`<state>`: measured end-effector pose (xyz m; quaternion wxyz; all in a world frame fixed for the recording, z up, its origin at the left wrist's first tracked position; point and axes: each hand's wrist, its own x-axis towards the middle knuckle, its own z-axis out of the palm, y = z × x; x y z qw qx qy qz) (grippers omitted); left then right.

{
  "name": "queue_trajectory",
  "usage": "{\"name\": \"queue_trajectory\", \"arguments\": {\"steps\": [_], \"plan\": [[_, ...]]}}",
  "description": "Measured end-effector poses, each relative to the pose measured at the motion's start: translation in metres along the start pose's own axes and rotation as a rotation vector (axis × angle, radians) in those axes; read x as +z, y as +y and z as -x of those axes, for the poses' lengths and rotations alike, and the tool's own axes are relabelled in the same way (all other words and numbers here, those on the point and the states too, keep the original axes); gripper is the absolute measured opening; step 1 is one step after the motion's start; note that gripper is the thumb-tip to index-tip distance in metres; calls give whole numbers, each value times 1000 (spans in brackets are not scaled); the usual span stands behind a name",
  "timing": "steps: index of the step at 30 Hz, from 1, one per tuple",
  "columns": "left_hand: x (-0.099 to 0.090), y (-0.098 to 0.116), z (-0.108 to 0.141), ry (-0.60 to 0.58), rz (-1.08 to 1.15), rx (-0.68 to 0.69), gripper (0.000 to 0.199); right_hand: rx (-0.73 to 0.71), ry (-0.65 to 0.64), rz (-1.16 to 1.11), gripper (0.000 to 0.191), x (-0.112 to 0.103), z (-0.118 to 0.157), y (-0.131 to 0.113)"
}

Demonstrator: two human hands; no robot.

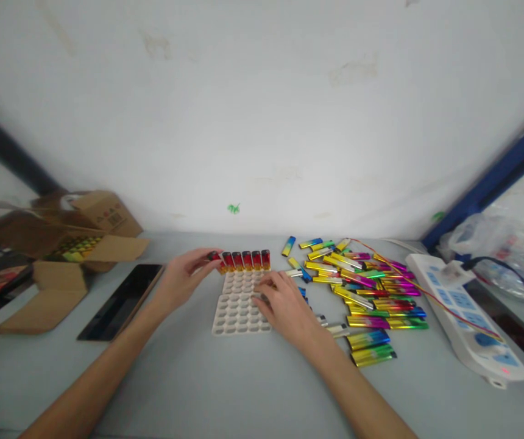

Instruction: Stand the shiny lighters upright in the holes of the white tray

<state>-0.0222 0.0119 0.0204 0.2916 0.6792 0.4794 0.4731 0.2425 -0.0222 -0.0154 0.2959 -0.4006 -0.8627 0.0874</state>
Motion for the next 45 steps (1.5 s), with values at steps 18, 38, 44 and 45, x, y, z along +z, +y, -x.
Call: {"name": "queue_trajectory", "arguments": {"steps": [18, 38, 44, 45], "plan": [[3, 3, 0, -188, -217, 103, 36, 36, -33, -9, 13, -1, -4, -2], [7, -12, -3, -98, -397, 8, 64, 302, 349, 98, 25, -105, 12, 48], [8, -10, -2, -106, -431, 41, 60, 416, 179, 282, 15, -158, 92, 100], [8, -8, -1, -94, -439, 45, 59, 424, 131, 305, 15, -159, 102, 106]]}}
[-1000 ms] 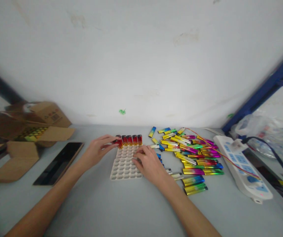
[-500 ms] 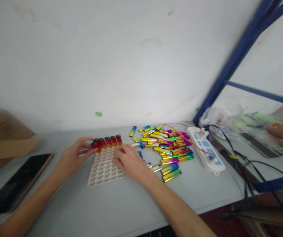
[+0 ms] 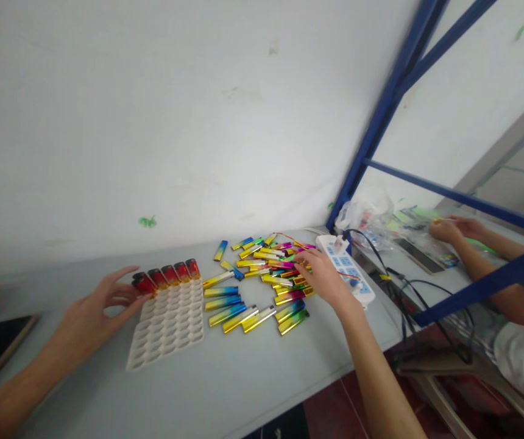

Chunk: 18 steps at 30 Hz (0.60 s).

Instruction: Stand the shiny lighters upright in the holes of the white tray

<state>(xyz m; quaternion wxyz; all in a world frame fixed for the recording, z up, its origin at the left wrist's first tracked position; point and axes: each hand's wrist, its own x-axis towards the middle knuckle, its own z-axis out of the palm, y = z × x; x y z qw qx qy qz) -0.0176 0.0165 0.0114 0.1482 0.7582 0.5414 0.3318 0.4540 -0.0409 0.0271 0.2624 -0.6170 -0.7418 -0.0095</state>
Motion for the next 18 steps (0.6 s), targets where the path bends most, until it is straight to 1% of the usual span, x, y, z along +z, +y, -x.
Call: {"name": "queue_trajectory", "arguments": {"steps": [2, 4, 6, 9, 13, 15, 17, 18], "plan": [[-2, 3, 1, 25, -27, -2, 58, -20, -69, 61, 16, 3, 8, 13], [-3, 4, 1, 46, -62, -5, 56, -45, -128, 117, 19, 8, 7, 16], [-5, 4, 1, 43, -92, -8, 56, -60, -196, 168, 21, 12, 1, 13], [-7, 2, 1, 29, -109, -9, 56, -61, -314, 221, 15, 12, -12, 2], [-8, 5, 3, 40, -113, -10, 50, -50, -450, 199, 12, 7, -20, -5], [-9, 9, 4, 67, -119, -5, 48, -30, -480, 184, 10, 6, -20, -3], [-10, 13, 5, 135, -127, 27, 45, -13, -481, 182, 6, 6, -20, 1], [-11, 15, 6, 189, -134, 63, 43, -8, -475, 182, 5, 6, -20, 4]]}}
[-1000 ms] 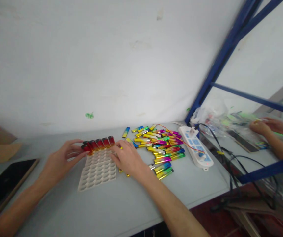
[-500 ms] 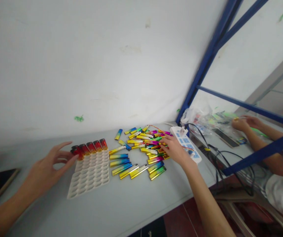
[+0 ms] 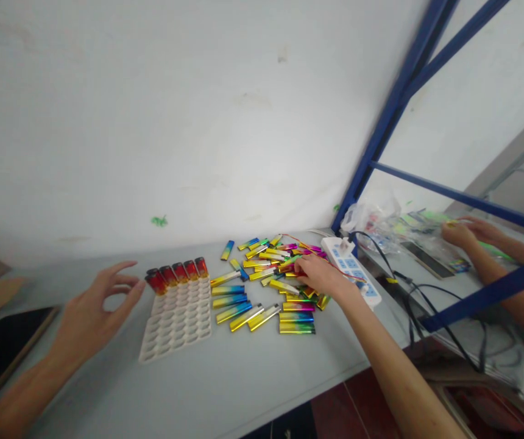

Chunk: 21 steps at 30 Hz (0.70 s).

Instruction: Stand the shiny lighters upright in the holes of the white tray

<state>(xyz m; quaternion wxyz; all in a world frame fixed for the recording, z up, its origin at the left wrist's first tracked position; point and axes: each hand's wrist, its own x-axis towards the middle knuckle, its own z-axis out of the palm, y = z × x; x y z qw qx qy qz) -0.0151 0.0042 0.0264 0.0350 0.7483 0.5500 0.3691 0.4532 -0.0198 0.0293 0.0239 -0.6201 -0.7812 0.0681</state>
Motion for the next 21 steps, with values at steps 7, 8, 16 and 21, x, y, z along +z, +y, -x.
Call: {"name": "queue_trajectory", "arguments": {"steps": [7, 8, 16, 21], "plan": [[-6, 22, 15, 356, 111, 246, 18, -94, 277, -227, 20, -15, 5, -26], [-3, 27, 19, 312, 174, 211, 18, -139, 334, -311, 24, -18, 4, -42], [27, 54, 32, -311, 791, -92, 31, -321, 112, -1031, 30, 6, -42, -178], [26, 43, 28, -393, 875, -166, 30, -358, 54, -1272, 31, 20, -63, -190]]}}
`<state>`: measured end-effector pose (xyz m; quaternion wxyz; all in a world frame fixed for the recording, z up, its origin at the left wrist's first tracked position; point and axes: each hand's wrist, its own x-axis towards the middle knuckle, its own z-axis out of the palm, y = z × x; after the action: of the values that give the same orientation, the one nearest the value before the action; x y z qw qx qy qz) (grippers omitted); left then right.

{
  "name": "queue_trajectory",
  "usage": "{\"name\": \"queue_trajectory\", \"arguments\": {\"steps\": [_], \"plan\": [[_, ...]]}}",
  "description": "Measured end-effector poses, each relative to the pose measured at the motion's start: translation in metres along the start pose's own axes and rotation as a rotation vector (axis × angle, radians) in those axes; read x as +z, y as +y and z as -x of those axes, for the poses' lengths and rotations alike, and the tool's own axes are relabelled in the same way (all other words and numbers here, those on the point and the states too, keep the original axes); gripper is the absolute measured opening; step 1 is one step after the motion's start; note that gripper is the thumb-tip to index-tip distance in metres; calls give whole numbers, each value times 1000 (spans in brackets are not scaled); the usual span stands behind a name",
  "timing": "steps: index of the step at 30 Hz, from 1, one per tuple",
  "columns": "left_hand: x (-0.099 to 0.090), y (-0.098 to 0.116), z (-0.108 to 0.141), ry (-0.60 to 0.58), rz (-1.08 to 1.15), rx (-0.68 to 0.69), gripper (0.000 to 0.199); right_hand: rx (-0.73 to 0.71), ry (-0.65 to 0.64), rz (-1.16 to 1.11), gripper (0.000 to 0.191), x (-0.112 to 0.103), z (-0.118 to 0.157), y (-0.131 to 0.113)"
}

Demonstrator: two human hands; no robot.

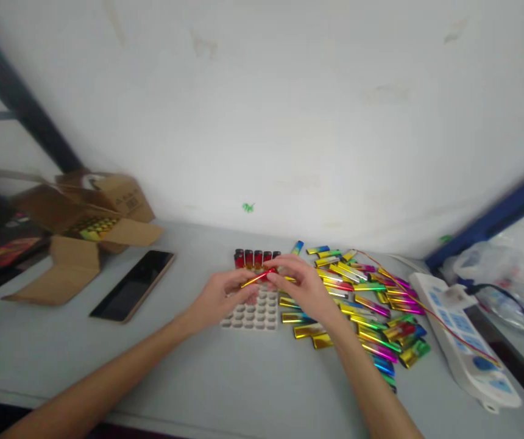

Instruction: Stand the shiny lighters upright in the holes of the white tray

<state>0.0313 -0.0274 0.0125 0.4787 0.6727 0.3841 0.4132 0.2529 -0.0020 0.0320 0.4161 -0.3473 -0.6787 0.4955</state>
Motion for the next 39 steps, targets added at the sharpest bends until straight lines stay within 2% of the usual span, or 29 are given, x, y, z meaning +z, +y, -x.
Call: {"name": "queue_trajectory", "arguments": {"steps": [2, 4, 7, 9, 12, 15, 17, 20, 25, 29, 34, 39], "plan": [[-5, 0, -1, -16, 64, -35, 32, 18, 50, -95, 32, 0, 0, 8], [-7, 0, -1, -84, 118, -56, 34, 35, 93, -127, 28, 5, 2, 15], [-5, 0, 1, -202, 157, -102, 31, -4, 136, -56, 23, 16, 5, 21], [-3, 0, 1, -218, 189, -140, 28, -65, 121, 28, 22, 20, 7, 19], [-2, 0, 0, -187, 278, -236, 28, -133, 120, 160, 25, 16, 14, 15], [-5, 1, -3, -99, 303, -299, 33, -115, 229, 280, 28, 8, 23, 16], [-7, 1, -5, -2, 235, -236, 38, -93, 259, 367, 28, 4, 27, 18], [-9, -6, -6, 123, 39, -157, 43, -139, 208, 473, 26, 5, 28, 20], [-11, -21, -7, 248, -208, -190, 41, -269, 94, 526, 27, 13, 27, 20], [-10, -22, -9, 247, -199, -182, 32, -283, 72, 529, 25, 16, 28, 22], [-10, -15, -10, 251, -187, -150, 40, -304, 45, 564, 24, 17, 28, 20], [-18, -7, -8, 96, -78, -157, 48, -290, 29, 630, 26, 23, 29, 25]]}}
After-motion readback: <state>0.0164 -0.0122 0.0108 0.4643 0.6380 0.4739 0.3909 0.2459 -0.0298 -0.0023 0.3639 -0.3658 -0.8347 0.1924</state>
